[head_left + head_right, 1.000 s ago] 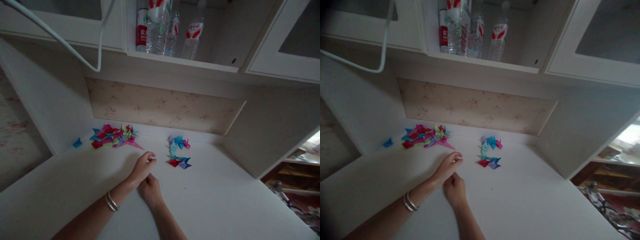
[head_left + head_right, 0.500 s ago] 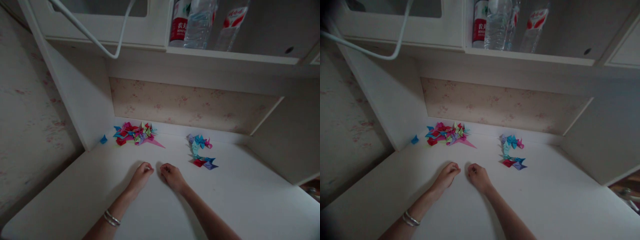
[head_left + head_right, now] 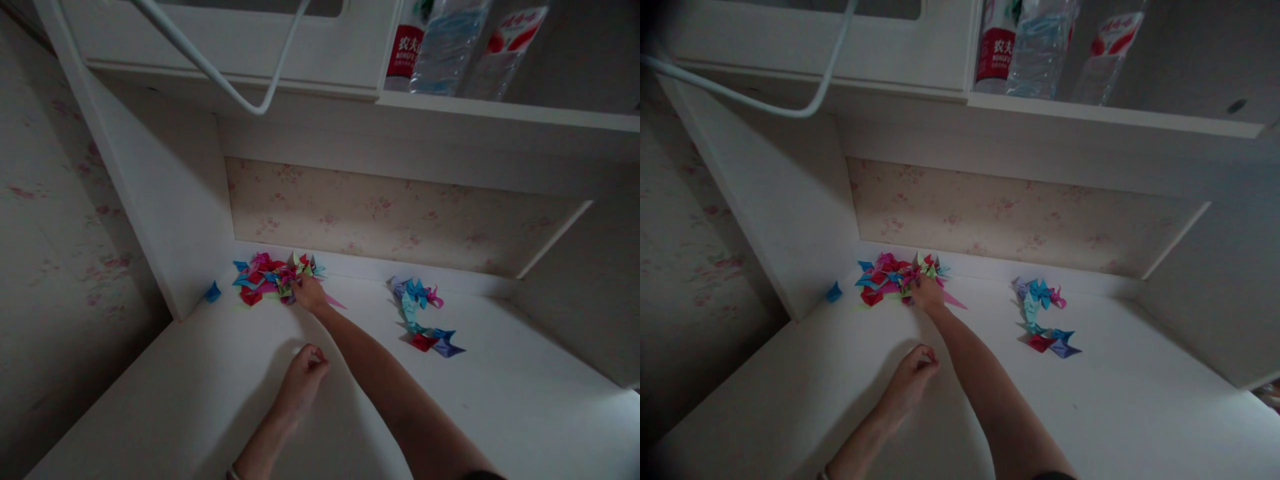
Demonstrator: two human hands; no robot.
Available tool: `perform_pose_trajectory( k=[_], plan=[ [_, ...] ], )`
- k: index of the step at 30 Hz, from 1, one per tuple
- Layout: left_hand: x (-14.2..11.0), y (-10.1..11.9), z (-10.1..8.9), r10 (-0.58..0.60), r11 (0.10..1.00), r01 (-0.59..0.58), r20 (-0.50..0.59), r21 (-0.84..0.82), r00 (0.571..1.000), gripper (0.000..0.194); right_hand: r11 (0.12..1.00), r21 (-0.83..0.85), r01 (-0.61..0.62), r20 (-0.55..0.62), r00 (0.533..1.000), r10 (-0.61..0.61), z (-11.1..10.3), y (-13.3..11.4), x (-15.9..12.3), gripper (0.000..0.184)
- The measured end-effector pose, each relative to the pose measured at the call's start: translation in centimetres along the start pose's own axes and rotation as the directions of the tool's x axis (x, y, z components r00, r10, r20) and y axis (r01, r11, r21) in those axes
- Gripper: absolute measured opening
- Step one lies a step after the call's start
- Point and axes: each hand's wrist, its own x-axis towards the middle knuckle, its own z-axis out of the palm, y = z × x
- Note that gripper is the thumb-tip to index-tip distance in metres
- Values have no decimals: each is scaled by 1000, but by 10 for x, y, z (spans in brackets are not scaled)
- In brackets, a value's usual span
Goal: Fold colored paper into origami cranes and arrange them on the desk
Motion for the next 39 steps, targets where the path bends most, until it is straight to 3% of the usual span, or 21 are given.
perform_pose_trajectory(
  k=[5,12,19,25,30,35,39],
  plan=[
    [1,0,1,-54,999,54,21,-6,998,7,997,-63,-46,-61,997,42,7,-20,33,42],
    [5,-4,1,-45,999,45,14,-14,999,9,996,-24,-88,-44,995,87,15,-14,45,31],
    [6,-6,0,-8,1000,8,-4,-5,1000,9,971,239,22,-152,988,15,-15,-1,37,26],
    [13,-13,1,-43,995,39,-37,-94,998,21,818,572,62,-177,983,49,-44,22,-21,38],
    [3,3,0,-61,991,60,0,-122,998,33,675,738,-28,-70,990,118,-59,48,-96,43],
    [-10,19,-1,-7,999,10,67,-51,998,46,396,904,-159,92,979,184,-66,67,-162,33],
    [-13,20,2,41,997,-49,127,60,991,48,329,917,-226,162,964,210,-58,82,-194,29]
  ],
)
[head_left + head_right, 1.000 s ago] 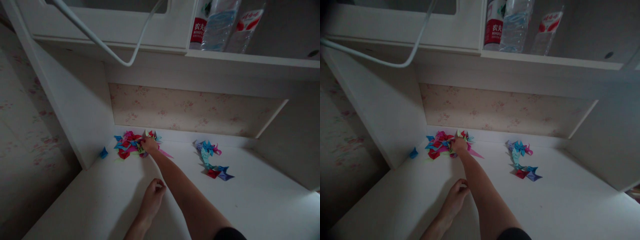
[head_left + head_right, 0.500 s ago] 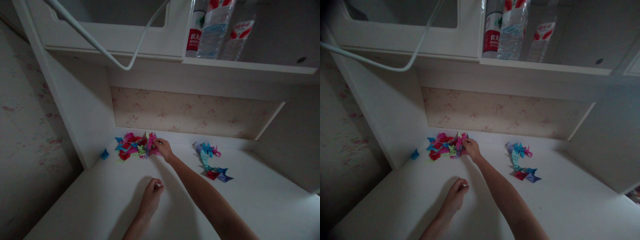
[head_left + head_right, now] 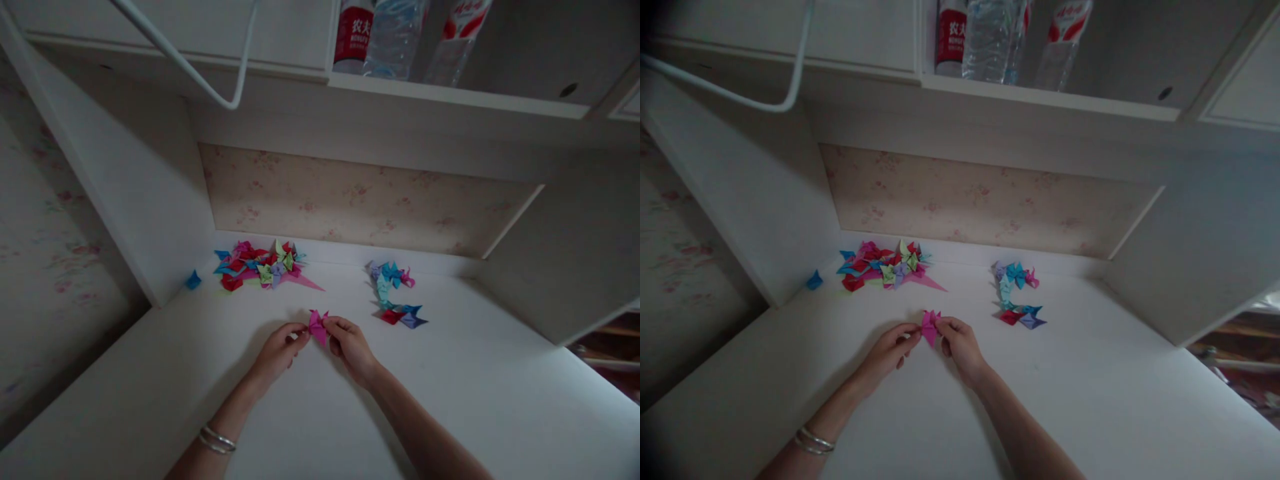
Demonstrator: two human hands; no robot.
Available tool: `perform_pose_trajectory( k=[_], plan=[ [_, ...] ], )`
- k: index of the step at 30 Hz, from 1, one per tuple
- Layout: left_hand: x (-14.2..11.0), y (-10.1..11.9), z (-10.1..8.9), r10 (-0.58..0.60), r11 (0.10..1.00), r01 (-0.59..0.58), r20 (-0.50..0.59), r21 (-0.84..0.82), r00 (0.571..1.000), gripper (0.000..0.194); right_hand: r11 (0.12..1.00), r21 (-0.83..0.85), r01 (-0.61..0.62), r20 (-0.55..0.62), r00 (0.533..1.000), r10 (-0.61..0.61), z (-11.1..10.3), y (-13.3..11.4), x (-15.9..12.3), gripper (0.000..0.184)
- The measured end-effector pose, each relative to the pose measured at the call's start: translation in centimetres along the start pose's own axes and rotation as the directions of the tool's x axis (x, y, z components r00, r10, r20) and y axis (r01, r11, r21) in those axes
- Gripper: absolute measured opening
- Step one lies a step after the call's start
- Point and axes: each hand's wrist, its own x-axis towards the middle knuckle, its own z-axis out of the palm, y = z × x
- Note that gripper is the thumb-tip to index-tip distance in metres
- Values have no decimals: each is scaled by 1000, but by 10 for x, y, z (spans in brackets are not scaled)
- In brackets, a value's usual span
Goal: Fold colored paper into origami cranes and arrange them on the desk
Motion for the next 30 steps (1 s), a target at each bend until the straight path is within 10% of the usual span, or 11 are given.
perform_pose_trajectory(
  k=[17,30],
  plan=[
    [-5,-3,7,154,963,-180,135,203,979,30,993,115,29,60,998,-36,-13,22,-17,33],
    [2,-12,3,161,970,-161,17,180,987,34,996,70,53,172,983,-65,-14,24,-18,34]
  ],
)
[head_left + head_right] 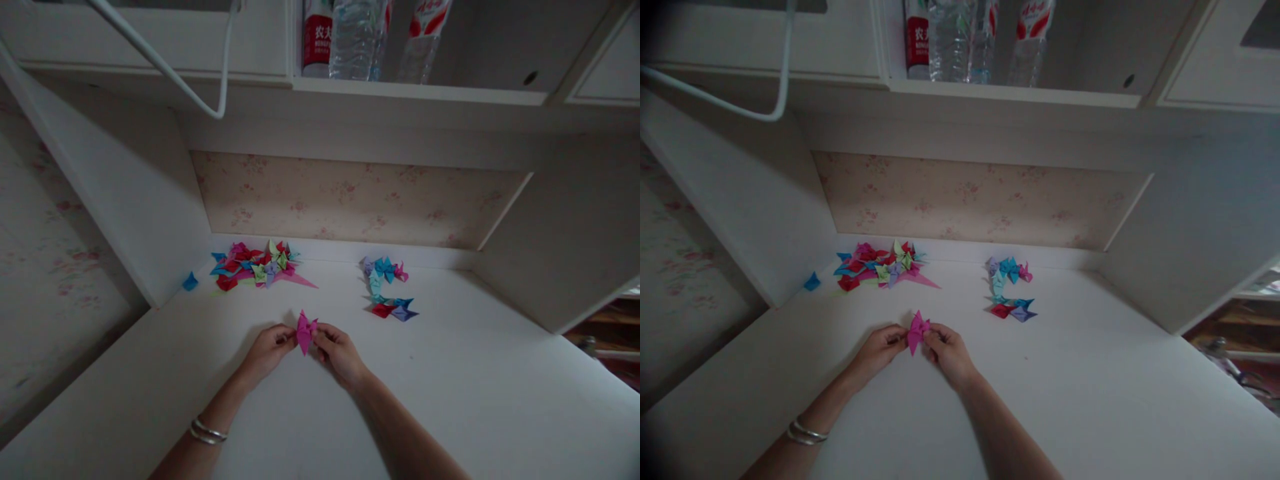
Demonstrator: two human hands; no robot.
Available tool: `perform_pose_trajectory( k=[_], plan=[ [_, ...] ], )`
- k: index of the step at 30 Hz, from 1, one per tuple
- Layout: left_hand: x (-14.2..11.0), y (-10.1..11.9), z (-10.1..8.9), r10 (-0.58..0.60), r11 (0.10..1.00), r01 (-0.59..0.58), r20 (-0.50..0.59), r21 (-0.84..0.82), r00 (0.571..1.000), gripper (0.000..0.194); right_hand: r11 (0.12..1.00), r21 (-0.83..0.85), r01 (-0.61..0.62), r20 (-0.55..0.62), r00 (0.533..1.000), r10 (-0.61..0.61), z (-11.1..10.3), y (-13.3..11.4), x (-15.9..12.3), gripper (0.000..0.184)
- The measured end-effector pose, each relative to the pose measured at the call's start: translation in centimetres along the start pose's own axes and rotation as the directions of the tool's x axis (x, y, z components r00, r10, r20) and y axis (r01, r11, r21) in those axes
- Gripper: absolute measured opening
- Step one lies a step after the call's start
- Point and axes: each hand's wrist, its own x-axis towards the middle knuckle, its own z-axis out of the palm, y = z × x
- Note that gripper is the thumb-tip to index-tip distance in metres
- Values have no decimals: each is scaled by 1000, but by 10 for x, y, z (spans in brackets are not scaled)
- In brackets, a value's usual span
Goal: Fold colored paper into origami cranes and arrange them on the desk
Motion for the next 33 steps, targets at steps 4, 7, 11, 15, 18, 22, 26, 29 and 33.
perform_pose_trajectory(
  k=[4,7,11,15,18,22,26,29,33],
  plan=[
    [0,1,0,-15,1000,15,-6,3,1000,28,1000,22,-8,43,999,7,2,-1,-1,39],
    [0,2,0,16,1000,-16,17,-2,1000,25,999,27,-18,52,998,17,4,-2,-1,39],
    [1,0,1,16,1000,-16,26,-9,1000,24,999,-54,2,94,996,3,4,-3,-3,38],
    [1,-3,2,28,1000,-28,9,-3,1000,24,994,-106,32,115,993,-19,2,-3,-3,36],
    [1,-4,2,46,999,-46,5,9,999,23,994,-100,45,110,993,-34,2,-2,-3,34],
    [1,-3,1,59,997,-60,11,44,998,23,993,-105,49,88,995,-40,3,-1,-2,34],
    [2,-3,0,73,993,-73,10,93,997,22,992,-112,50,89,995,-40,3,-1,-3,32],
    [2,-3,0,74,991,-75,16,109,997,23,991,-123,49,83,996,-39,2,-1,-3,33],
    [2,-4,1,56,992,-58,23,108,998,25,992,-116,49,107,994,-37,0,2,-1,33]
  ],
)
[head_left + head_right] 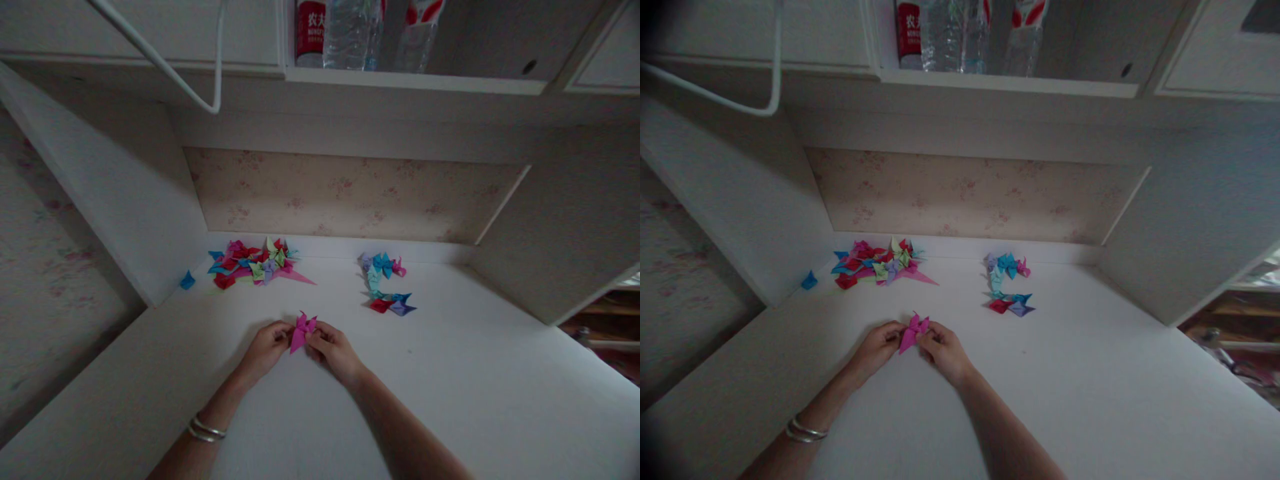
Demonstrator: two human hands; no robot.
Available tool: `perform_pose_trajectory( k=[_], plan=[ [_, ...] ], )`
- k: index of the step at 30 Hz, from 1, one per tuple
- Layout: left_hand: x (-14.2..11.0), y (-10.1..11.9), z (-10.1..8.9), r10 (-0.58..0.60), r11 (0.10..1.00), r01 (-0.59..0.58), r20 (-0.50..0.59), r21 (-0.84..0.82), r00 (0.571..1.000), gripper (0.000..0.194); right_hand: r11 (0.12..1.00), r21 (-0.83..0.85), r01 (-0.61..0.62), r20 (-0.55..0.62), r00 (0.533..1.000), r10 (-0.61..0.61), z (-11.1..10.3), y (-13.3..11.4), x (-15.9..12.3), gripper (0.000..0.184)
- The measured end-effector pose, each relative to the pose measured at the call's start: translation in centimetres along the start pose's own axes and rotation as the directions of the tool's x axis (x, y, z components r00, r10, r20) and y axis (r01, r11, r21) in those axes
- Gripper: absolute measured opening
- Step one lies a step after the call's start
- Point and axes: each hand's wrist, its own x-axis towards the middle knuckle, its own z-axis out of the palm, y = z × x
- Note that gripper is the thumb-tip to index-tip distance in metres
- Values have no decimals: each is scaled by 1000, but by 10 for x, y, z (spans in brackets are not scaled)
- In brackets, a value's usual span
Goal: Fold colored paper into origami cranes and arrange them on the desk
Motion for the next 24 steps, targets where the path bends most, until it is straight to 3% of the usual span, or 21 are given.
perform_pose_trajectory(
  k=[24],
  plan=[
    [-2,4,0,-47,998,46,-2,-47,999,30,998,58,-17,-11,1000,17,0,1,1,38]
  ],
)
